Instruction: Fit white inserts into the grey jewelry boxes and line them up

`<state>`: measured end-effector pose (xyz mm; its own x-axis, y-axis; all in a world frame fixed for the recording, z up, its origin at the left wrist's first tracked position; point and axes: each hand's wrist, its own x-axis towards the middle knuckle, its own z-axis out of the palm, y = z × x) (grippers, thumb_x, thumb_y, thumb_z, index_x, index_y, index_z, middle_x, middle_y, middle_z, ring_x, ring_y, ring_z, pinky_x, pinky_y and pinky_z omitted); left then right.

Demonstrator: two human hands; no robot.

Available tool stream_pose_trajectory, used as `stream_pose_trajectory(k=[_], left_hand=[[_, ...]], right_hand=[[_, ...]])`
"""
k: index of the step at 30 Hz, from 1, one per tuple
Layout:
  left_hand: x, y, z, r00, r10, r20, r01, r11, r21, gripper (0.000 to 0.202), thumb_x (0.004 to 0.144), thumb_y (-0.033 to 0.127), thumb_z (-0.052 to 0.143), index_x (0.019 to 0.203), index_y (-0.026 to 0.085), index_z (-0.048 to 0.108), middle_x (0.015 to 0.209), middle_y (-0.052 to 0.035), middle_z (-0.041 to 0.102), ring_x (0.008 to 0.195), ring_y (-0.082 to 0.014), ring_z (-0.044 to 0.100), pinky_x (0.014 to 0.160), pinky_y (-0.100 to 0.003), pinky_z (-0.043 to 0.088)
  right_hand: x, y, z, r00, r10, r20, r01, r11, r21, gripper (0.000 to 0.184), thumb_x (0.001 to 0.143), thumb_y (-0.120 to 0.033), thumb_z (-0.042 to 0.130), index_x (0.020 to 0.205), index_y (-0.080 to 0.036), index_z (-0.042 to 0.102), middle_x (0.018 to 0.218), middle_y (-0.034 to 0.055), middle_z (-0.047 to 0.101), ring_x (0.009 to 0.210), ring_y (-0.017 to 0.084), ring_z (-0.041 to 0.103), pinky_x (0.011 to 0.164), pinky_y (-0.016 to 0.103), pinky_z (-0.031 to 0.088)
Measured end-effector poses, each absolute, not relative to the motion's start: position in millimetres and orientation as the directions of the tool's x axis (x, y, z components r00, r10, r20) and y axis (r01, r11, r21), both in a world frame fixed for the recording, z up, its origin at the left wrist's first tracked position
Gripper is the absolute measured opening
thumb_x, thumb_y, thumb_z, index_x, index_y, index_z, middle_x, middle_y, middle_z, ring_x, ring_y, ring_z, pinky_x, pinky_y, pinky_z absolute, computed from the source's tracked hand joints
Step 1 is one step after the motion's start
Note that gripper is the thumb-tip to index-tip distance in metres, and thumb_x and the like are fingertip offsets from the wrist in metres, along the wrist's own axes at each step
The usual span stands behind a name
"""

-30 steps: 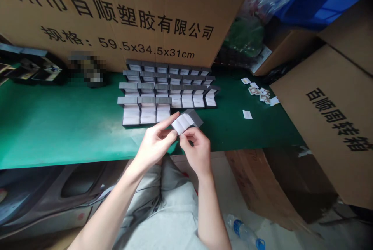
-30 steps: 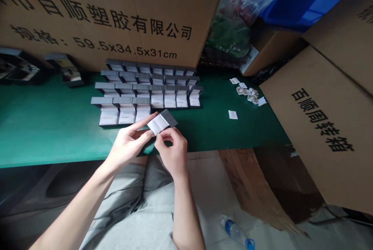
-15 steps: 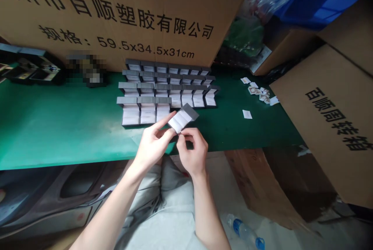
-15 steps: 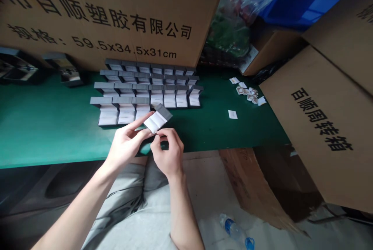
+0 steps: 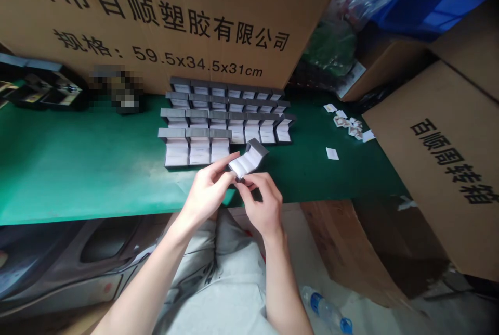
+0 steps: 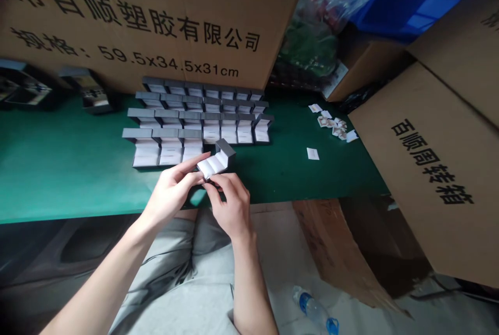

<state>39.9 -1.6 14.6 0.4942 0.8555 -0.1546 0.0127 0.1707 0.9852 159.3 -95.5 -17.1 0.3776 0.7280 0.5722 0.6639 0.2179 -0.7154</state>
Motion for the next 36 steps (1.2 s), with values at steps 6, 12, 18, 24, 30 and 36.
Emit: stream_pose_trajectory(k=[6,12,18,24,30,36], left_hand=[[39.7,0.2,14.9,0.524,0.84,-0.14,0.055,0.131,0.99,0.065,0.082,0.035,0.068,0.142,0.01,0.071,0.105,-0.0099,0.082,0.089,-0.0245,0.074,0.089,-0.034,0.058],[39.9,1.4,17.6,0.533,0.836,-0.134,0.086,0.103,0.991,0.062,0.081,0.037,0.067,0.137,0.01,0.075,0.092,-0.0081,0.081,0.084,-0.0241,0.073,0.084,-0.033,0.058],[37.5,1.0,13.8,0.538,0.834,-0.125,0.153,0.049,0.987,0.062,0.083,0.035,0.063,0.14,0.013,0.073,0.081,-0.0027,0.076,0.069,-0.0179,0.064,0.066,-0.026,0.052],[37.3,-0.3,15.8,0.537,0.832,-0.137,0.177,0.047,0.983,0.061,0.081,0.03,0.062,0.139,0.013,0.074,0.059,0.0022,0.063,0.055,-0.0158,0.055,0.056,-0.025,0.046],[38.3,-0.3,15.0,0.538,0.833,-0.131,0.153,0.057,0.987,0.058,0.081,0.03,0.064,0.135,0.015,0.076,0.08,-0.0033,0.077,0.076,-0.0206,0.07,0.071,-0.028,0.055],[39.7,-0.8,11.6,0.541,0.84,-0.039,0.0,0.046,0.999,0.055,0.083,0.036,0.071,0.133,0.014,0.071,0.116,-0.0126,0.079,0.106,-0.0271,0.073,0.093,-0.036,0.057]], right_hand=[[162.8,-95.4,-19.5,0.365,0.724,0.586,0.686,0.216,-0.695,0.01,0.103,-0.025,0.066,0.104,-0.026,0.076,0.095,0.0068,0.074,0.083,0.019,0.072,0.075,0.032,0.061],[162.4,-94.0,-23.1,0.377,0.695,0.612,0.704,0.215,-0.677,0.011,0.103,-0.027,0.067,0.101,-0.027,0.077,0.092,0.0058,0.074,0.081,0.019,0.071,0.075,0.032,0.06],[161.1,-94.7,-25.9,0.422,0.707,0.568,0.65,0.201,-0.733,0.01,0.101,-0.027,0.07,0.098,-0.026,0.079,0.092,0.0054,0.072,0.08,0.018,0.069,0.075,0.032,0.059],[160.3,-94.4,-21.6,0.393,0.746,0.538,0.67,0.169,-0.723,0.013,0.101,-0.026,0.065,0.094,-0.026,0.076,0.083,0.0038,0.068,0.073,0.018,0.066,0.071,0.031,0.057],[158.7,-94.6,-15.0,0.381,0.736,0.56,0.679,0.188,-0.709,0.009,0.098,-0.024,0.065,0.092,-0.026,0.073,0.08,0.0027,0.065,0.068,0.016,0.062,0.065,0.029,0.055],[158.0,-93.3,-16.6,0.469,0.701,0.537,0.607,0.186,-0.773,0.003,0.096,-0.027,0.069,0.095,-0.024,0.069,0.077,-0.0003,0.064,0.063,0.014,0.06,0.06,0.026,0.053]])
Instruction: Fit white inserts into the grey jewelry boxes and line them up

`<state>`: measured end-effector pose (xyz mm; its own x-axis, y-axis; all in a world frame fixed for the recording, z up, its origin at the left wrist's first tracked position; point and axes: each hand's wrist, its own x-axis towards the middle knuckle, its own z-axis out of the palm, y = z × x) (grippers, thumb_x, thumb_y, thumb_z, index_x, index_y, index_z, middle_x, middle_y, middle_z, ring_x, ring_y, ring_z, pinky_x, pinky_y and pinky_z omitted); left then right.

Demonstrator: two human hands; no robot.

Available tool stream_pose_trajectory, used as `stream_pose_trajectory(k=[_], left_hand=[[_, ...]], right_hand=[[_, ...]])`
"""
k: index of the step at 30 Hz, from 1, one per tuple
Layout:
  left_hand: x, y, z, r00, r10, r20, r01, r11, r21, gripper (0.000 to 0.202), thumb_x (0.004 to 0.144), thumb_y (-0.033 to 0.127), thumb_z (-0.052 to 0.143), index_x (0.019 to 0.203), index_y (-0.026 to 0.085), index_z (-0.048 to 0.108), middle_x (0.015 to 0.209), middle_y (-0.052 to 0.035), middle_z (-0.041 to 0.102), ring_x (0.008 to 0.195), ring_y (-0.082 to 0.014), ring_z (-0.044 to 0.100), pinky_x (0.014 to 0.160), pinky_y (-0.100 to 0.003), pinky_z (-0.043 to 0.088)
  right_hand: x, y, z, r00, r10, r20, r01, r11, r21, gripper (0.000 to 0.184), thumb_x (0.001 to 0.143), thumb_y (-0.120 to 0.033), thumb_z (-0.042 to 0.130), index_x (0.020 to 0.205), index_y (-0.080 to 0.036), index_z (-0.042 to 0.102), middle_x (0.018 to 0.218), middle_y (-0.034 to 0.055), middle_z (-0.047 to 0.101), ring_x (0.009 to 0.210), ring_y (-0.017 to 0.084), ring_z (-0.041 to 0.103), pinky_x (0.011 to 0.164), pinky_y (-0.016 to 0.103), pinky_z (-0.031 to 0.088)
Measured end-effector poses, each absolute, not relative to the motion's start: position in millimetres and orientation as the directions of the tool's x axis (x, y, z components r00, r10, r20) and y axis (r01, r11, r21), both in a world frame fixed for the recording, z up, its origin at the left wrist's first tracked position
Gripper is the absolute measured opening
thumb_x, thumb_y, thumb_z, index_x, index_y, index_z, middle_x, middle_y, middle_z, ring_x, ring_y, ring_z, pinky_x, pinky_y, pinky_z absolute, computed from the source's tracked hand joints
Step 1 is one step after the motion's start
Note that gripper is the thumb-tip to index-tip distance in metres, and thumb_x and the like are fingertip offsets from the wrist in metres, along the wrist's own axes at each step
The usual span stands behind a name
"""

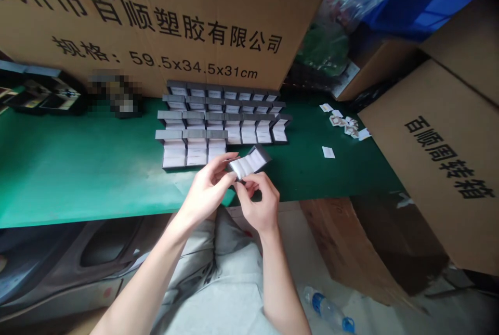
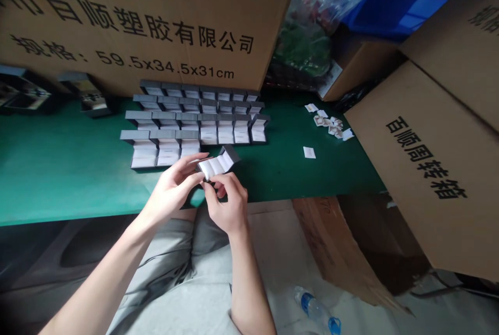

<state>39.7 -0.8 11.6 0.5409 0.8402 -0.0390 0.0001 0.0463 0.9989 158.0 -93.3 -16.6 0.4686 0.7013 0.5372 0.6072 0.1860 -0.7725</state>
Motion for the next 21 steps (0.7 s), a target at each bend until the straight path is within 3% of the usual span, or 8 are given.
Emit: stream_pose_trajectory(k=[3,8,11,16,21], left_hand=[[38.9,-1.5,13.9,0.555,0.832,-0.019,-0.01,0.03,0.999,0.049,0.085,0.04,0.073,0.127,0.014,0.072,0.128,-0.0153,0.075,0.115,-0.0291,0.071,0.096,-0.036,0.059],[38.1,-1.5,13.6,0.591,0.806,-0.031,-0.007,0.043,0.999,0.055,0.088,0.048,0.077,0.131,0.015,0.071,0.118,-0.0134,0.078,0.098,-0.0248,0.073,0.09,-0.035,0.061],[38.6,-1.8,10.1,0.603,0.797,0.036,-0.04,-0.014,0.999,0.043,0.087,0.045,0.079,0.12,0.017,0.074,0.116,-0.0107,0.076,0.092,-0.0207,0.07,0.084,-0.031,0.062],[38.1,-1.8,4.0,0.559,0.814,0.159,-0.096,-0.127,0.987,0.024,0.086,0.035,0.08,0.103,0.019,0.074,0.109,-0.0068,0.071,0.085,-0.0167,0.066,0.074,-0.027,0.058],[34.5,0.2,1.7,0.573,0.802,0.17,-0.119,-0.123,0.985,0.022,0.085,0.034,0.081,0.098,0.02,0.073,0.115,-0.0092,0.074,0.084,-0.0177,0.067,0.074,-0.029,0.055]], right_hand=[[157.8,-93.3,-18.5,0.492,0.704,0.513,0.565,0.189,-0.803,0.007,0.097,-0.031,0.07,0.096,-0.025,0.067,0.078,-0.0007,0.064,0.065,0.014,0.061,0.062,0.026,0.055],[160.9,-95.8,-24.0,0.581,0.685,0.439,0.414,0.216,-0.884,0.012,0.099,-0.035,0.067,0.103,-0.024,0.064,0.085,0.0008,0.066,0.072,0.015,0.066,0.065,0.026,0.057],[164.8,-97.7,-27.7,0.624,0.677,0.391,0.29,0.265,-0.92,0.016,0.099,-0.038,0.065,0.108,-0.024,0.064,0.094,0.0025,0.066,0.072,0.014,0.065,0.062,0.026,0.055],[170.2,-100.9,-28.9,0.598,0.721,0.35,0.177,0.307,-0.935,0.017,0.099,-0.037,0.069,0.109,-0.024,0.064,0.089,0.0006,0.065,0.068,0.013,0.062,0.063,0.027,0.053],[172.2,-101.2,-24.6,0.546,0.752,0.37,0.15,0.347,-0.926,0.025,0.089,-0.031,0.08,0.107,-0.025,0.064,0.086,-0.0017,0.065,0.071,0.013,0.063,0.065,0.026,0.054]])
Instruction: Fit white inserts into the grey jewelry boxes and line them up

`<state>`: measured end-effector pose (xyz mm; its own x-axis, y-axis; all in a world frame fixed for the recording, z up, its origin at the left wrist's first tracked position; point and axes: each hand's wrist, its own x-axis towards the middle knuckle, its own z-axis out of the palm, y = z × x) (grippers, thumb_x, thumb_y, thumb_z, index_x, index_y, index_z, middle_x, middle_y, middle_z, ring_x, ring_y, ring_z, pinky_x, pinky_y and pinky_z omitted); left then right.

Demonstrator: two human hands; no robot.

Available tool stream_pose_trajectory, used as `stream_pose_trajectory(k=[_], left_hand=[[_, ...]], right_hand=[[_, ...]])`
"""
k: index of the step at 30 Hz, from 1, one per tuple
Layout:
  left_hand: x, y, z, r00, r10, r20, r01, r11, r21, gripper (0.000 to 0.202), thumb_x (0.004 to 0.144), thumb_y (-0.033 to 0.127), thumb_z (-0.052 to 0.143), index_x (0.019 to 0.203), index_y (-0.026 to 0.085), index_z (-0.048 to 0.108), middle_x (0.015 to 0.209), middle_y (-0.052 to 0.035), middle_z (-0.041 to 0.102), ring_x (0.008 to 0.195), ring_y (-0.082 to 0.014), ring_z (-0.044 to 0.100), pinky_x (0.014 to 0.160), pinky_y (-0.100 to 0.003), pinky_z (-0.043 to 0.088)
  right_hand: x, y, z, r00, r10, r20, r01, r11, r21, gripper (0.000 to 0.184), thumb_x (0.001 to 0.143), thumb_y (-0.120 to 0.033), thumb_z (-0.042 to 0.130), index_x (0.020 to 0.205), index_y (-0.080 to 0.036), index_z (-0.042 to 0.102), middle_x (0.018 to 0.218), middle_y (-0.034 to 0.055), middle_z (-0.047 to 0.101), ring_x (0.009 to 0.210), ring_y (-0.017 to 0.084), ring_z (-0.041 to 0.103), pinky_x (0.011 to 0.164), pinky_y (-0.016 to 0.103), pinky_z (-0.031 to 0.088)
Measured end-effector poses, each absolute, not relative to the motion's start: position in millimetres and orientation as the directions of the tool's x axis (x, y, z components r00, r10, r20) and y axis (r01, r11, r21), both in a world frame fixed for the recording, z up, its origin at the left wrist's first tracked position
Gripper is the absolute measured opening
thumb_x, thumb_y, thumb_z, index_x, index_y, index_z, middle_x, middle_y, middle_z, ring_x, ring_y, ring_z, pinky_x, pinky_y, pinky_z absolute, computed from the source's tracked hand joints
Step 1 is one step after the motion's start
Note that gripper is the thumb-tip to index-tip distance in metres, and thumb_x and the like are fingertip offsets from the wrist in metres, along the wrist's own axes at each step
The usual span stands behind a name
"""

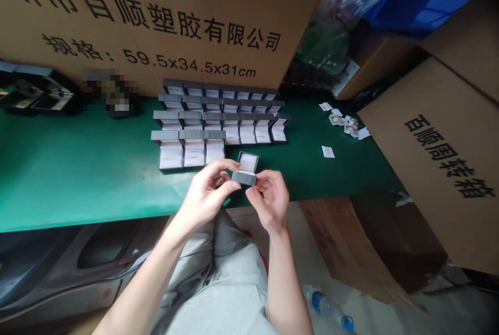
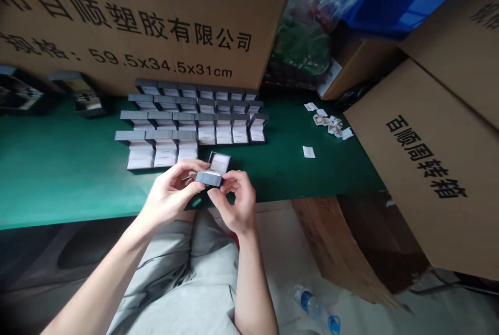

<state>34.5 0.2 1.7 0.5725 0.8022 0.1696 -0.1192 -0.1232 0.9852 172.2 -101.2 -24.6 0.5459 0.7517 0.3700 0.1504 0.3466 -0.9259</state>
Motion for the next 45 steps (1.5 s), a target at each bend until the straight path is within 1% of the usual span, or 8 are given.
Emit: stream_pose_trajectory(k=[5,11,15,21,25,30,37,45], left_hand=[[32.3,1.0,2.0,0.626,0.769,0.129,-0.099,-0.086,0.991,0.026,0.086,0.039,0.082,0.101,0.02,0.072,0.115,-0.0102,0.077,0.089,-0.0208,0.07,0.076,-0.03,0.055],[33.7,0.5,1.3,0.62,0.77,0.151,-0.141,-0.08,0.987,0.027,0.086,0.04,0.083,0.1,0.019,0.072,0.112,-0.0101,0.077,0.089,-0.0205,0.07,0.078,-0.03,0.056],[34.9,1.1,1.9,0.636,0.76,0.132,-0.143,-0.052,0.988,0.029,0.084,0.039,0.084,0.102,0.019,0.073,0.114,-0.0096,0.076,0.086,-0.0192,0.069,0.075,-0.029,0.056],[35.0,1.0,5.3,0.663,0.743,0.091,-0.086,-0.045,0.995,0.026,0.085,0.038,0.082,0.1,0.019,0.073,0.096,-0.0061,0.074,0.082,-0.0194,0.067,0.071,-0.029,0.054],[34.8,1.8,4.2,0.682,0.726,0.084,-0.062,-0.057,0.996,0.029,0.086,0.04,0.081,0.104,0.019,0.073,0.103,-0.0071,0.074,0.084,-0.0197,0.067,0.072,-0.029,0.055],[33.8,3.1,1.3,0.699,0.708,0.102,-0.044,-0.1,0.994,0.028,0.089,0.04,0.078,0.105,0.018,0.073,0.104,-0.0082,0.074,0.087,-0.0209,0.067,0.073,-0.03,0.054],[33.6,2.5,2.3,0.694,0.709,0.12,-0.028,-0.14,0.99,0.022,0.09,0.037,0.075,0.101,0.018,0.07,0.096,-0.005,0.071,0.077,-0.0175,0.064,0.068,-0.028,0.05],[33.0,-0.9,2.9,0.622,0.771,0.134,-0.048,-0.133,0.99,0.025,0.088,0.04,0.079,0.1,0.019,0.073,0.093,-0.0048,0.072,0.079,-0.0193,0.065,0.071,-0.029,0.052]], right_hand=[[172.7,-98.7,-20.7,0.558,0.751,0.353,0.161,0.319,-0.934,0.034,0.082,-0.03,0.087,0.109,-0.026,0.065,0.092,-0.0016,0.063,0.074,0.012,0.063,0.064,0.023,0.056],[176.8,-99.1,-20.5,0.511,0.763,0.396,0.264,0.299,-0.917,0.027,0.089,-0.028,0.083,0.115,-0.027,0.075,0.124,0.0083,0.065,0.101,0.019,0.072,0.075,0.028,0.061],[178.5,-99.9,-22.7,0.5,0.767,0.402,0.253,0.315,-0.915,0.024,0.092,-0.029,0.081,0.115,-0.026,0.075,0.117,0.0081,0.07,0.098,0.02,0.074,0.075,0.029,0.061],[177.3,-100.5,-22.0,0.522,0.752,0.403,0.219,0.339,-0.915,0.018,0.088,-0.026,0.085,0.104,-0.025,0.077,0.104,0.0044,0.073,0.09,0.018,0.073,0.071,0.028,0.058],[177.0,-100.5,-23.4,0.56,0.73,0.392,0.219,0.326,-0.92,0.017,0.086,-0.027,0.087,0.1,-0.025,0.078,0.096,0.0025,0.073,0.08,0.016,0.071,0.066,0.027,0.055],[177.4,-100.9,-21.7,0.551,0.732,0.401,0.256,0.309,-0.916,0.017,0.084,-0.029,0.088,0.098,-0.025,0.08,0.099,0.0046,0.076,0.085,0.019,0.073,0.064,0.028,0.057],[176.8,-100.7,-15.3,0.503,0.759,0.414,0.313,0.286,-0.906,0.018,0.091,-0.037,0.083,0.101,-0.024,0.077,0.102,0.0062,0.074,0.091,0.02,0.072,0.07,0.029,0.057],[175.1,-97.5,-14.5,0.465,0.78,0.418,0.441,0.206,-0.874,0.021,0.092,-0.039,0.082,0.106,-0.025,0.075,0.107,0.0077,0.073,0.099,0.023,0.069,0.078,0.034,0.057]])
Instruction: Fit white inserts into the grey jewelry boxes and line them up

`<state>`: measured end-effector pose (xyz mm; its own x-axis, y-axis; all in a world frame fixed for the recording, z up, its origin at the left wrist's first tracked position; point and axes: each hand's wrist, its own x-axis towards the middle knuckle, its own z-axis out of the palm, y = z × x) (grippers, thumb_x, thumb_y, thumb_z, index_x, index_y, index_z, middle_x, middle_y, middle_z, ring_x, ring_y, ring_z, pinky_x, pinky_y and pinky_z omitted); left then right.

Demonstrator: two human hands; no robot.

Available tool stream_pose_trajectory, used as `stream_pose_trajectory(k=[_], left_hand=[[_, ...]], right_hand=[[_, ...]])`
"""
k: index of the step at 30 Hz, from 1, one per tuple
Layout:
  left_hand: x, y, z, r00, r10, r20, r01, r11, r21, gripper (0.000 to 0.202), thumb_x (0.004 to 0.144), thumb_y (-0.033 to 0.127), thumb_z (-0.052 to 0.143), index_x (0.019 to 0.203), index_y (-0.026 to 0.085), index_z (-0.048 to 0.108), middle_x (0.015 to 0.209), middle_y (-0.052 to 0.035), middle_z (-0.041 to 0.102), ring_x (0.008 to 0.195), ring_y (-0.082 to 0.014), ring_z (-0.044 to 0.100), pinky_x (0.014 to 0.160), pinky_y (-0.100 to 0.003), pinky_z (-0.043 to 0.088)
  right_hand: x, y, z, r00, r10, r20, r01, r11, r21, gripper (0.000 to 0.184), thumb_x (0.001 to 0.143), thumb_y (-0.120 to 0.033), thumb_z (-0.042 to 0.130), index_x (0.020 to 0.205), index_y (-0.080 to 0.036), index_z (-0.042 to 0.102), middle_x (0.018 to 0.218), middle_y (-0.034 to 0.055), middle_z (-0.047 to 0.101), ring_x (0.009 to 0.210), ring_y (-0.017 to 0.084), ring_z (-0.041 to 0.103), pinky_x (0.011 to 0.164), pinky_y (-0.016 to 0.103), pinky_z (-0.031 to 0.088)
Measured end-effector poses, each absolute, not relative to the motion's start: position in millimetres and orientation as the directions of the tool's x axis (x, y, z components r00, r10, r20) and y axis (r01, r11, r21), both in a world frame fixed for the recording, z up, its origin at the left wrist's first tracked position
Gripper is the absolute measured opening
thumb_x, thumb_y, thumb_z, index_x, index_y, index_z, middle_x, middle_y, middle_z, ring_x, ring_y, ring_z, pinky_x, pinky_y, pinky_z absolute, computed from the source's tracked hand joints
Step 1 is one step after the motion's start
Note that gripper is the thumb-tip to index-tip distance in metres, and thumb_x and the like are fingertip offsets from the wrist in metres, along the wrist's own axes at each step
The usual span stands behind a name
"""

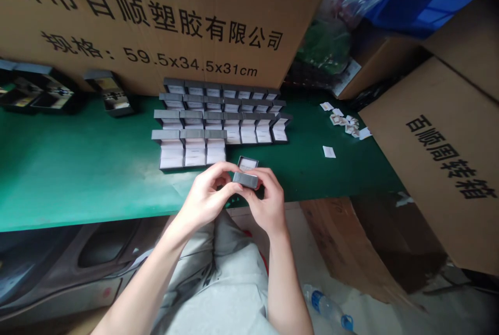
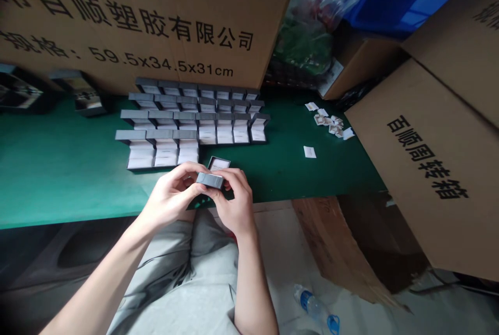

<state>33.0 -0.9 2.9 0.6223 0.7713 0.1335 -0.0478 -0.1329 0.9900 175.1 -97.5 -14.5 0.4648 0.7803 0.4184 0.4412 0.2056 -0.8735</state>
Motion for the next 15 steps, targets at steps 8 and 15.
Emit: stream_pose_trajectory(k=[8,15], left_hand=[[34.6,1.1,2.7,0.647,0.73,0.218,-0.032,-0.26,0.965,0.024,0.088,0.037,0.082,0.107,0.023,0.08,0.109,-0.0072,0.078,0.099,-0.0242,0.067,0.085,-0.032,0.051],[33.6,-2.2,3.0,0.616,0.761,0.203,0.016,-0.269,0.963,0.014,0.085,0.033,0.083,0.094,0.023,0.081,0.09,-0.0035,0.075,0.084,-0.0209,0.061,0.078,-0.031,0.05]], right_hand=[[177.3,-98.3,-19.8,0.488,0.736,0.47,0.464,0.237,-0.853,0.015,0.096,-0.039,0.078,0.101,-0.026,0.072,0.101,0.0055,0.074,0.096,0.023,0.067,0.082,0.035,0.054],[175.9,-98.9,-19.2,0.48,0.742,0.467,0.514,0.193,-0.836,0.011,0.096,-0.035,0.076,0.096,-0.025,0.072,0.094,0.0046,0.073,0.088,0.023,0.066,0.079,0.035,0.052]])
